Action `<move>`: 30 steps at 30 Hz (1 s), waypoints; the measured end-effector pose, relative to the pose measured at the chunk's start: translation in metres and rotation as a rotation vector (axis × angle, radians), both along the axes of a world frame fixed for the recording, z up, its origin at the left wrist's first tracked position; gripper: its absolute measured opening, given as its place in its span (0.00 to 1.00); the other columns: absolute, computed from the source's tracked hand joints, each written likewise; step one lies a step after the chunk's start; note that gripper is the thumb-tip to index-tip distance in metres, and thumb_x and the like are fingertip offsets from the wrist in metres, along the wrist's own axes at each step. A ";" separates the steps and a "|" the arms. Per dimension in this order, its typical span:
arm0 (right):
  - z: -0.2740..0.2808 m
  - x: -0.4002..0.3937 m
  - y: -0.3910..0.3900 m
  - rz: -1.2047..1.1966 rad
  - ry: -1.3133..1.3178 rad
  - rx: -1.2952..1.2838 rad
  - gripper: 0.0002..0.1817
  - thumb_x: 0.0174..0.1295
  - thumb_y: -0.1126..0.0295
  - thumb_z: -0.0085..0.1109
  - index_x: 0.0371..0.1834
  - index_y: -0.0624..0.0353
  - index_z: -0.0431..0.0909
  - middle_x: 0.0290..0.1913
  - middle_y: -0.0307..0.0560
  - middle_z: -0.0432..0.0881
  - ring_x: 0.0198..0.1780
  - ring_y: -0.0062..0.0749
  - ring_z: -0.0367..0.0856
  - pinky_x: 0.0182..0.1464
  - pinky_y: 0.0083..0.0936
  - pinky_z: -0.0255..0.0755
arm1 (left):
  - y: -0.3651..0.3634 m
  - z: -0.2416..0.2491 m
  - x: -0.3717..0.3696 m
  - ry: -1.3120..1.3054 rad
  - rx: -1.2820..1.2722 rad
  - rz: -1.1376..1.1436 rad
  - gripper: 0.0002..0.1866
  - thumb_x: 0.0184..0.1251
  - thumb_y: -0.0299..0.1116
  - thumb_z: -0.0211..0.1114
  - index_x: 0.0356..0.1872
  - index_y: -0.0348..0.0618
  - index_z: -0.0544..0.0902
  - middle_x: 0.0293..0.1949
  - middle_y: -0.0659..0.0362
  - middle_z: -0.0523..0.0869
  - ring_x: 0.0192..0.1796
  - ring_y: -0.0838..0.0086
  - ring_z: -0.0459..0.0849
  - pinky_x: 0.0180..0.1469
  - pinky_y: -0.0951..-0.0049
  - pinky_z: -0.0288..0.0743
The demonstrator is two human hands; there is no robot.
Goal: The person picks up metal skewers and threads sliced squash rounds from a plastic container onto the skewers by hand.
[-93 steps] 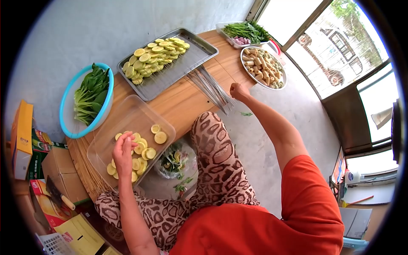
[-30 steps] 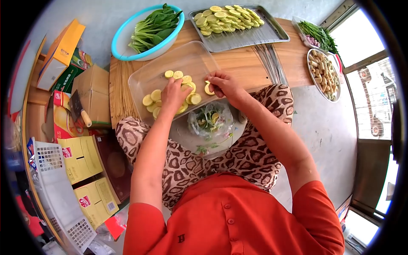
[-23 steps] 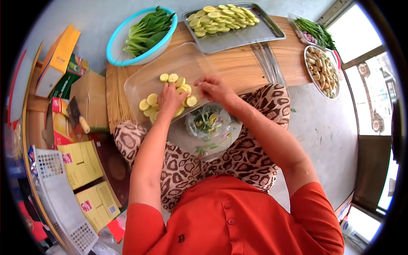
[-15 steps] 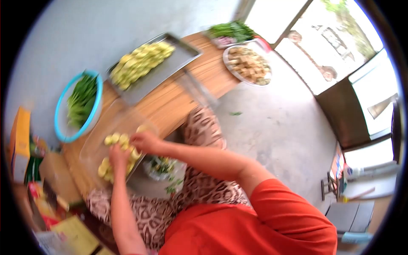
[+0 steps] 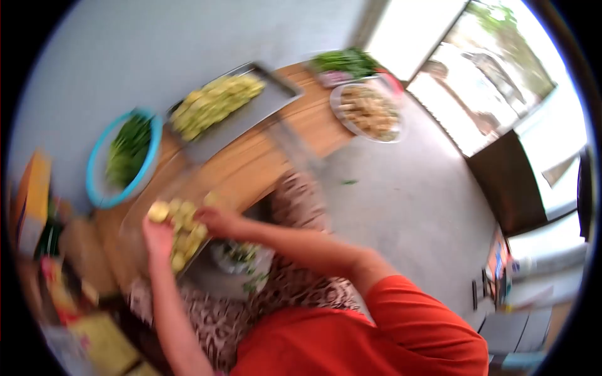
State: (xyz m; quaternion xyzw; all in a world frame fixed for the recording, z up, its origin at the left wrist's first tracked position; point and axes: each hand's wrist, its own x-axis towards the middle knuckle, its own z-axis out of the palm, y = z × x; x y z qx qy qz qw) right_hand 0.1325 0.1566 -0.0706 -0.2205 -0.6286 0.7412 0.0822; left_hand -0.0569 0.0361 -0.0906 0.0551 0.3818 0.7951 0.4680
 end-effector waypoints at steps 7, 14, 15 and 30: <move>0.056 0.022 -0.022 0.155 0.038 -0.019 0.10 0.66 0.69 0.48 0.44 0.60 0.77 0.16 0.33 0.66 0.15 0.16 0.63 0.19 0.18 0.59 | -0.002 -0.001 -0.003 -0.157 0.154 0.112 0.25 0.73 0.48 0.41 0.52 0.35 0.73 0.41 0.47 0.82 0.33 0.68 0.78 0.36 0.70 0.73; 0.062 0.018 -0.029 0.193 -0.015 0.062 0.11 0.67 0.69 0.47 0.45 0.62 0.76 0.15 0.32 0.66 0.15 0.14 0.62 0.20 0.17 0.58 | 0.001 0.013 0.002 -0.163 0.130 0.233 0.25 0.74 0.47 0.38 0.53 0.36 0.72 0.43 0.45 0.81 0.32 0.67 0.77 0.36 0.69 0.73; 0.062 0.017 -0.029 0.184 -0.013 0.055 0.11 0.68 0.69 0.47 0.45 0.62 0.76 0.15 0.31 0.65 0.15 0.14 0.61 0.20 0.17 0.57 | 0.001 0.013 0.002 -0.168 0.143 0.220 0.25 0.74 0.47 0.38 0.55 0.36 0.71 0.45 0.44 0.80 0.34 0.68 0.77 0.38 0.69 0.73; 0.061 0.008 -0.032 0.185 -0.024 0.065 0.12 0.68 0.70 0.44 0.49 0.60 0.76 0.15 0.30 0.63 0.16 0.12 0.60 0.20 0.14 0.55 | 0.003 0.018 0.009 -0.232 0.199 0.204 0.24 0.75 0.46 0.37 0.52 0.36 0.73 0.43 0.45 0.81 0.38 0.63 0.79 0.43 0.65 0.76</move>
